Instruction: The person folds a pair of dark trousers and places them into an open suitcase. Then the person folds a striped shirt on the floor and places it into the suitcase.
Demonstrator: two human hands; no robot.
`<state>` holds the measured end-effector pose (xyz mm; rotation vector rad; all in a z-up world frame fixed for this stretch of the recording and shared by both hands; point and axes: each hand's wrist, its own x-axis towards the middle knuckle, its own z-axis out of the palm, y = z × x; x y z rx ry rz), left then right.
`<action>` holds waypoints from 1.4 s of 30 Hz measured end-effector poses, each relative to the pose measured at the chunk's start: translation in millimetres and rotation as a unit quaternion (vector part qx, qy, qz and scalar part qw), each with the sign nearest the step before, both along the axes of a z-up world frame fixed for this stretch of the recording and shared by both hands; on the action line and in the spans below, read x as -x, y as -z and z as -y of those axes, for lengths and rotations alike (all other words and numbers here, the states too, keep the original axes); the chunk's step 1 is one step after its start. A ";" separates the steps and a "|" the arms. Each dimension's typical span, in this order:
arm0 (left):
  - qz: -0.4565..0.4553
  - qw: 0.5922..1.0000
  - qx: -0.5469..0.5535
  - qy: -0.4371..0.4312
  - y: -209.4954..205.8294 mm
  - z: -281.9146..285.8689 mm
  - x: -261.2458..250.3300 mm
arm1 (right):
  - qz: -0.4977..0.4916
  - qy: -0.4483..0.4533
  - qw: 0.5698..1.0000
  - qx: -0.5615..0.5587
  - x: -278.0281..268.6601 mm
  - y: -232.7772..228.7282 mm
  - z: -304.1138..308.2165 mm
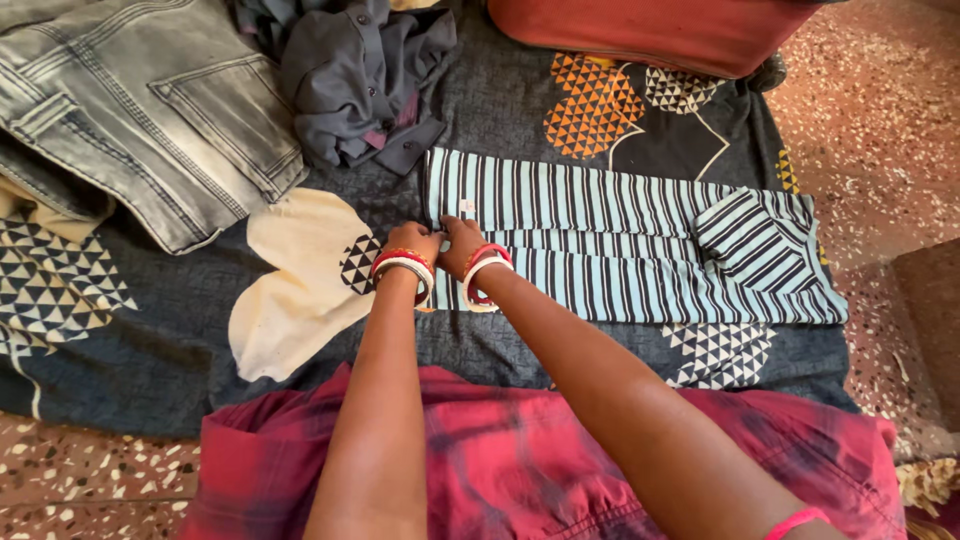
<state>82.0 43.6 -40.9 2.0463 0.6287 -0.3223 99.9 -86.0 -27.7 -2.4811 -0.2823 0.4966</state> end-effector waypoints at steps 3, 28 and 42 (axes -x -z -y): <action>0.030 0.999 0.033 -0.012 9.6 1.6 -1.9 | 0.016 0.019 1.000 -0.015 -0.7 3.2 -1.8; 0.124 0.988 -0.094 0.008 -19.6 11.7 20.6 | -0.186 0.215 0.898 -0.335 -6.8 -10.9 53.0; 0.109 0.978 -0.176 0.009 -36.9 21.1 34.3 | -0.188 0.195 0.900 -0.343 -8.9 -10.5 58.3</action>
